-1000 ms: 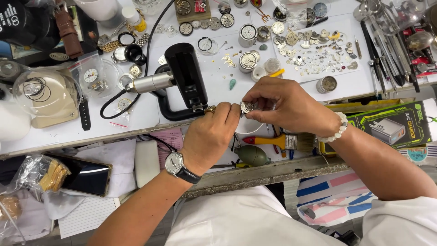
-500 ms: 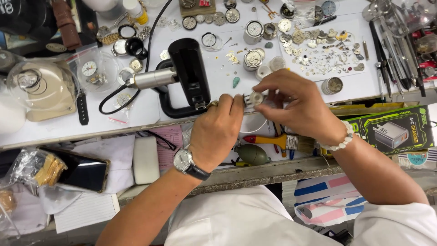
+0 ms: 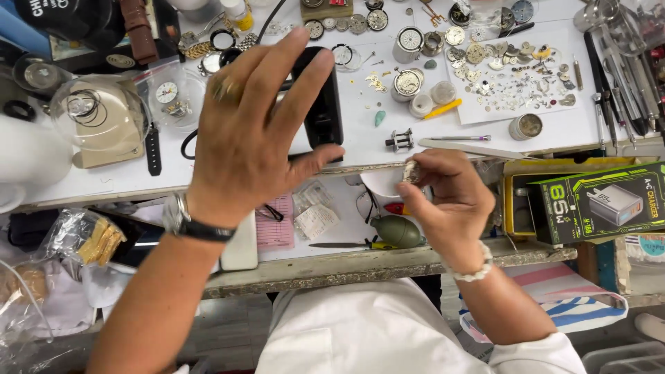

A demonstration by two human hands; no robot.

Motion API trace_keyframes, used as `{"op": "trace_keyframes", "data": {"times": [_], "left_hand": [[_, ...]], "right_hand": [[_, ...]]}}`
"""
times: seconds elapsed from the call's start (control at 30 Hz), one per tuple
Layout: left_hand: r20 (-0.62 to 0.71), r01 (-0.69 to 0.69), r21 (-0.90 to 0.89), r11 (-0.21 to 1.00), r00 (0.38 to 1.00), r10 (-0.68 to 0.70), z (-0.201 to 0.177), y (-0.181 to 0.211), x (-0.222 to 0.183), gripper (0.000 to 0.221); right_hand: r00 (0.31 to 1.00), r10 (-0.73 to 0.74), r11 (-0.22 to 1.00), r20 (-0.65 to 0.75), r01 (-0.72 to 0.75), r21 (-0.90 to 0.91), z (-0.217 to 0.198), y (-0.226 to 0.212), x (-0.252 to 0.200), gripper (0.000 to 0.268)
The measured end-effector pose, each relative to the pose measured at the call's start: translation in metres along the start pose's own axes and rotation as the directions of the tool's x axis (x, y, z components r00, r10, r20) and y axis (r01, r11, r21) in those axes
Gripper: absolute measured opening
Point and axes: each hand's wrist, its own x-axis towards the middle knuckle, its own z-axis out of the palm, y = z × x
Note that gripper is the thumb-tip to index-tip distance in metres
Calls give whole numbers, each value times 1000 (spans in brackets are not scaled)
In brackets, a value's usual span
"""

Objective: Repairing a watch movement by manipulating tiny gears and components with tweezers and a screwdriver on a workbench.

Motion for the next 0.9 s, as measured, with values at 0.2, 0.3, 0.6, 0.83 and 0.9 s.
{"op": "trace_keyframes", "data": {"times": [0.2,0.3,0.6,0.83,0.9], "left_hand": [[144,-79,-100,992,985,93,-1,-20,5,76],[141,-70,-114,991,986,86,7,-24,1,74],[-1,-10,-340,941,1000,11,14,-23,6,50],[-2,7,-348,937,1000,-8,14,-22,7,50],[2,16,-351,936,1000,-16,13,-22,7,50]], "right_hand": [[990,-122,992,-76,123,19,51,-9,-5,34],[980,-161,987,-114,162,-1,70,-12,-2,35],[929,-293,956,-224,279,-95,115,-14,17,36],[913,-292,955,-284,266,-127,124,-13,25,32],[916,-278,960,-288,253,-122,125,-12,25,33]]}}
